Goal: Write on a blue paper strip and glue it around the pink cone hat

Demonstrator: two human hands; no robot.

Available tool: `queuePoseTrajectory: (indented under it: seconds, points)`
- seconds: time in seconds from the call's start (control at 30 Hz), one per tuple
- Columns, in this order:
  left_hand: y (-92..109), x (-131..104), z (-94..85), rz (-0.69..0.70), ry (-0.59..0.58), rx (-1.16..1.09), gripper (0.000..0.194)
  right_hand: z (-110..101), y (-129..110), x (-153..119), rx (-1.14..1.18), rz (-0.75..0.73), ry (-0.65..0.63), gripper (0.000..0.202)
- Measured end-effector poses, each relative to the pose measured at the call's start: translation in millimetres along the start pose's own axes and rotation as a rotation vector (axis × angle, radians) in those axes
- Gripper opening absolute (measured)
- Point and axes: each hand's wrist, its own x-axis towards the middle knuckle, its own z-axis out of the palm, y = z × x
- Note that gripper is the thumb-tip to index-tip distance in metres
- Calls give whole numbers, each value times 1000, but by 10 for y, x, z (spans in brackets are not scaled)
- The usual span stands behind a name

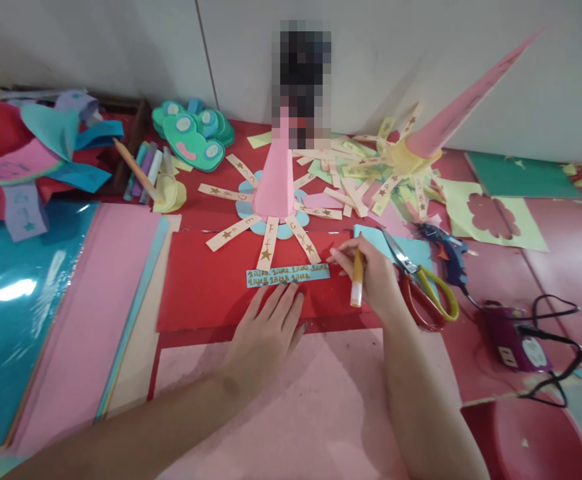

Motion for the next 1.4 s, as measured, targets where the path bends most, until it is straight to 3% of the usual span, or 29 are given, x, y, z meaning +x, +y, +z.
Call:
queuePoseTrajectory:
  seconds: [0.33,0.47,0.77,1.4]
  points:
    - [-2,-12,12,-2,3,6,37,34,-12,12,201,125,-17,28]
    - [-2,-18,24,-3,-4,1,38,36,22,21,159,132,-13,27]
    - [-6,-19,25,1,17,1,37,6,-3,11,30,69,-61,24]
    - [1,-31,54,25,28,-10,35,219,-179,-85,-11,-1,10,22]
